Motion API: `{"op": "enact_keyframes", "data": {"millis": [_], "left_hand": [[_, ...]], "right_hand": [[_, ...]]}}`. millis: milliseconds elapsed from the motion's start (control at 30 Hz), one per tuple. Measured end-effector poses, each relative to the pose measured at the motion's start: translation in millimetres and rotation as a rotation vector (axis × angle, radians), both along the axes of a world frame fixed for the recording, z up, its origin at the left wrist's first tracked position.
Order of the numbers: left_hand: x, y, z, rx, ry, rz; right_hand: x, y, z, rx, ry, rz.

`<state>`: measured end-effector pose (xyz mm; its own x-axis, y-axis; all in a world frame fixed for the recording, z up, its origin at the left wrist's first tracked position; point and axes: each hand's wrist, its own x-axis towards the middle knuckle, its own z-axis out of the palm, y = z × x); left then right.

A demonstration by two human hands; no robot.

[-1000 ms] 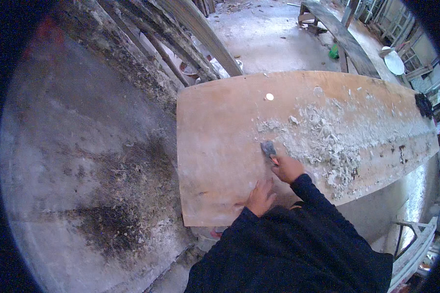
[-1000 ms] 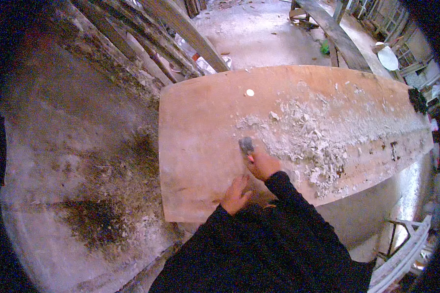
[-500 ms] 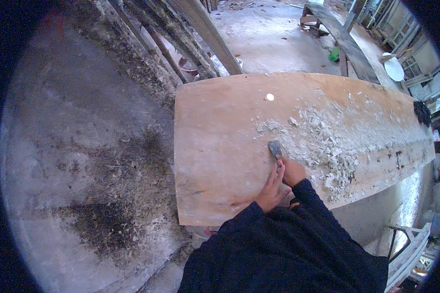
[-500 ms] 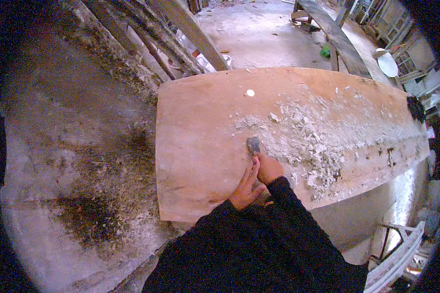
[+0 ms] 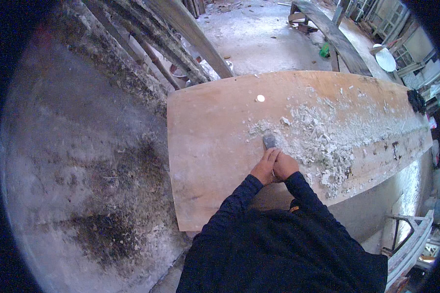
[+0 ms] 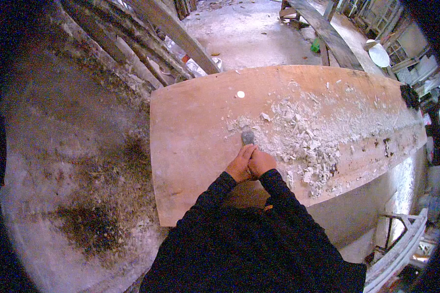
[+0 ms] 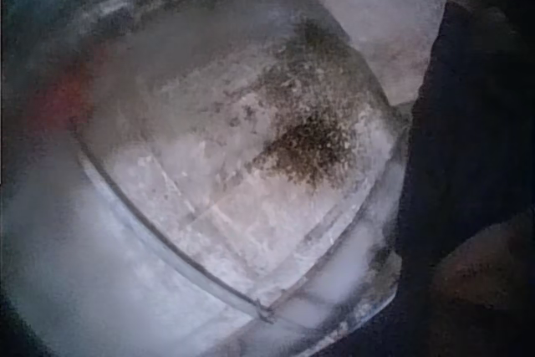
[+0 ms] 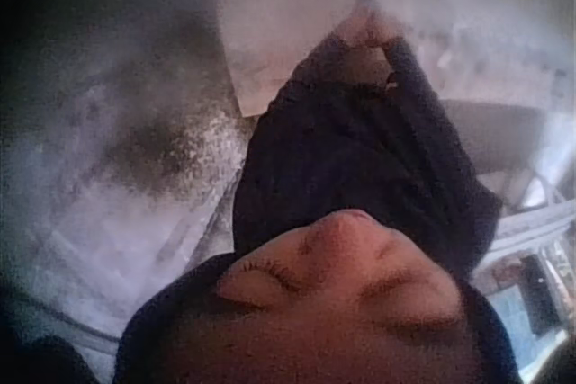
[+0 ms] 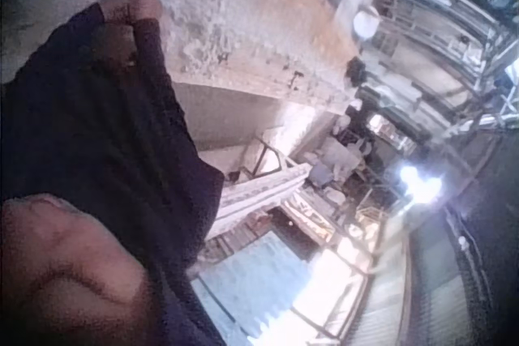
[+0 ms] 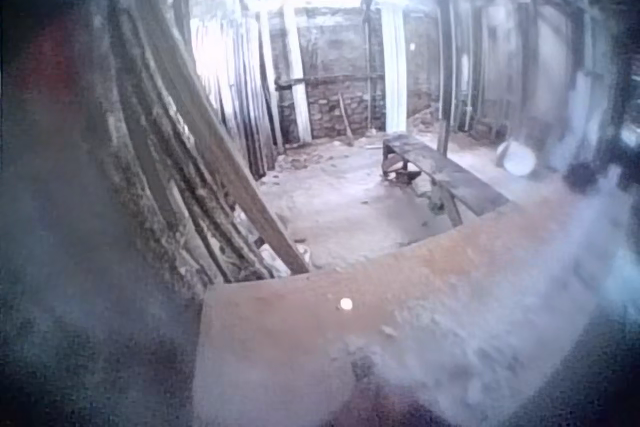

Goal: The person scrapes dried white residue from a large wooden board using a small metal scraper. They repeatedly lift and remove chunks of the material, working across the surface of the board.

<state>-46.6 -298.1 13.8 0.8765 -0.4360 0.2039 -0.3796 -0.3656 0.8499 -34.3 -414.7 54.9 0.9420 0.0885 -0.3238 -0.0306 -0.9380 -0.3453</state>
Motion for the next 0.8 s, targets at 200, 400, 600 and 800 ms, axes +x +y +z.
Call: {"op": "enact_keyframes", "data": {"millis": [200,400,600,800], "left_hand": [[-20,-16,34,0.103,-0.023,-0.031],[-2,-14,29,0.053,-0.008,-0.029],[-10,-22,23,0.071,-0.070,-0.043],[-12,-17,22,0.041,-0.137,-0.022]], "right_hand": [[-21,-19,16,0.058,0.044,0.022],[-5,-22,-10,0.032,-0.041,0.024],[-14,-21,0,0.050,0.019,-0.049],[-14,-24,-4,0.128,-0.092,0.054]]}}
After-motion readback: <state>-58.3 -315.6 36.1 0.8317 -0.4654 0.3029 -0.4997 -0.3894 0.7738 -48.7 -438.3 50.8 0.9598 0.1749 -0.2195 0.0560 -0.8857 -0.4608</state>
